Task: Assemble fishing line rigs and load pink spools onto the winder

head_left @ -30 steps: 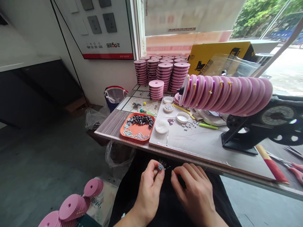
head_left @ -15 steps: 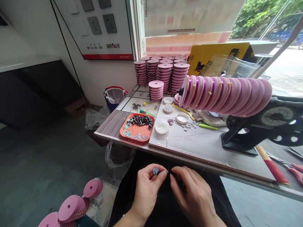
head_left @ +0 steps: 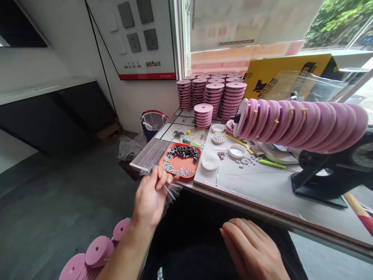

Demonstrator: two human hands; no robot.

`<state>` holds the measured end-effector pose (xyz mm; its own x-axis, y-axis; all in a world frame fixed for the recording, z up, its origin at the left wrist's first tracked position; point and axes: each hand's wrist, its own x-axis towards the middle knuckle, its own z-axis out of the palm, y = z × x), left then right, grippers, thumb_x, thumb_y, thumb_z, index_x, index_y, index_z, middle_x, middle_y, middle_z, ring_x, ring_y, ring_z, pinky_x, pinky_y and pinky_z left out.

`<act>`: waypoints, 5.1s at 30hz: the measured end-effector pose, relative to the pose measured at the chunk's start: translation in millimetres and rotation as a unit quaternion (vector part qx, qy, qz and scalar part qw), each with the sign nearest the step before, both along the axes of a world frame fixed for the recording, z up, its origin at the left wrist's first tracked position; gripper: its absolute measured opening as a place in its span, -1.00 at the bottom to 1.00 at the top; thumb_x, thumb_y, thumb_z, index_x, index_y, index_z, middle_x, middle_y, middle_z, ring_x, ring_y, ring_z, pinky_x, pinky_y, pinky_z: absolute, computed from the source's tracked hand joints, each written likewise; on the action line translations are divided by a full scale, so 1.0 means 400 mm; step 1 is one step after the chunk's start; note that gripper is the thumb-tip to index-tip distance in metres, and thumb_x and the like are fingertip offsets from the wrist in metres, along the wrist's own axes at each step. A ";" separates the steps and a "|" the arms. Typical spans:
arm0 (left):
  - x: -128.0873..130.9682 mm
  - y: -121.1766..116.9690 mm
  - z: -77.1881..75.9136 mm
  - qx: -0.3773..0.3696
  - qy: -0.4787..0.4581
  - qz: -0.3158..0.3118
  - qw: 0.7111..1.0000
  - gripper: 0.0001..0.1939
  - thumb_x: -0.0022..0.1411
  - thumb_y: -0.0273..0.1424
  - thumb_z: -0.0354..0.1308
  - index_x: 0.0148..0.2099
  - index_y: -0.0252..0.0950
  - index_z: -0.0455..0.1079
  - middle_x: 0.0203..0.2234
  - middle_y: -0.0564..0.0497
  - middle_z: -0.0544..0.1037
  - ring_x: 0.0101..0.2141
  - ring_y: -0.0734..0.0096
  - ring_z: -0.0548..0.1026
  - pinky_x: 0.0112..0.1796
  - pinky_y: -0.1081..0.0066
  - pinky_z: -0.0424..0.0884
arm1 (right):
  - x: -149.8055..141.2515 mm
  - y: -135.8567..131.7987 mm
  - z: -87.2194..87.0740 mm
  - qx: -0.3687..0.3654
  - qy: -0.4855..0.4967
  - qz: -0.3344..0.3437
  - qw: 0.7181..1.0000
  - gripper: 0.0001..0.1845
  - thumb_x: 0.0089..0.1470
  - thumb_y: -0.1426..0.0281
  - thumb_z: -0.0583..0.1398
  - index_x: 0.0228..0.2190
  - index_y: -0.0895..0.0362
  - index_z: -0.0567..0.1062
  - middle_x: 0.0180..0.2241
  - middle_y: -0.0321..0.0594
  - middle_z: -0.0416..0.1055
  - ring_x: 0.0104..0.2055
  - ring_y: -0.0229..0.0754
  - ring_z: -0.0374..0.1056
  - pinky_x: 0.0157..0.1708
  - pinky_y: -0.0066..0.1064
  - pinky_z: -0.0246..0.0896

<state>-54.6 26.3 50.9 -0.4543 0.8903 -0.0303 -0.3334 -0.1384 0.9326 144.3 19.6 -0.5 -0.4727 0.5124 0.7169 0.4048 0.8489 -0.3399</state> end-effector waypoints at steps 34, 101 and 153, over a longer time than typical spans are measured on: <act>-0.131 0.170 0.035 -0.200 0.783 -0.104 0.580 -0.81 0.13 -0.43 -0.01 -0.30 -0.31 0.42 -0.34 -0.06 0.49 -0.32 0.31 0.45 -0.34 0.42 0.27 | 0.005 0.011 -0.025 -0.075 -0.001 0.007 0.997 -0.90 0.14 0.54 0.05 -0.37 0.17 0.35 -0.52 -0.25 0.32 -0.53 -0.26 0.25 -0.50 -0.43 0.08; 0.106 -0.058 -0.120 -0.202 -0.133 -0.187 0.952 -0.65 -0.13 -0.41 0.32 -0.43 -0.29 0.15 -0.62 0.05 0.50 -0.77 0.83 -0.06 -0.71 0.64 -0.24 | -0.020 -0.007 0.011 -0.046 0.033 -0.004 0.998 -0.81 0.10 0.59 0.04 -0.47 0.16 0.38 -0.62 -0.30 0.26 -0.56 -0.26 0.17 -0.48 -0.40 0.05; 0.156 -0.072 -0.125 -0.163 -0.068 -0.206 0.962 -0.83 0.20 -0.31 -0.03 -0.39 -0.27 0.10 -0.76 0.25 0.09 -0.68 0.65 -0.07 -0.63 0.55 -0.13 | -0.002 -0.002 -0.006 -0.110 0.027 -0.027 0.993 -0.83 0.14 0.56 0.01 -0.44 0.16 0.34 -0.56 -0.26 0.26 -0.53 -0.22 0.15 -0.51 -0.41 0.00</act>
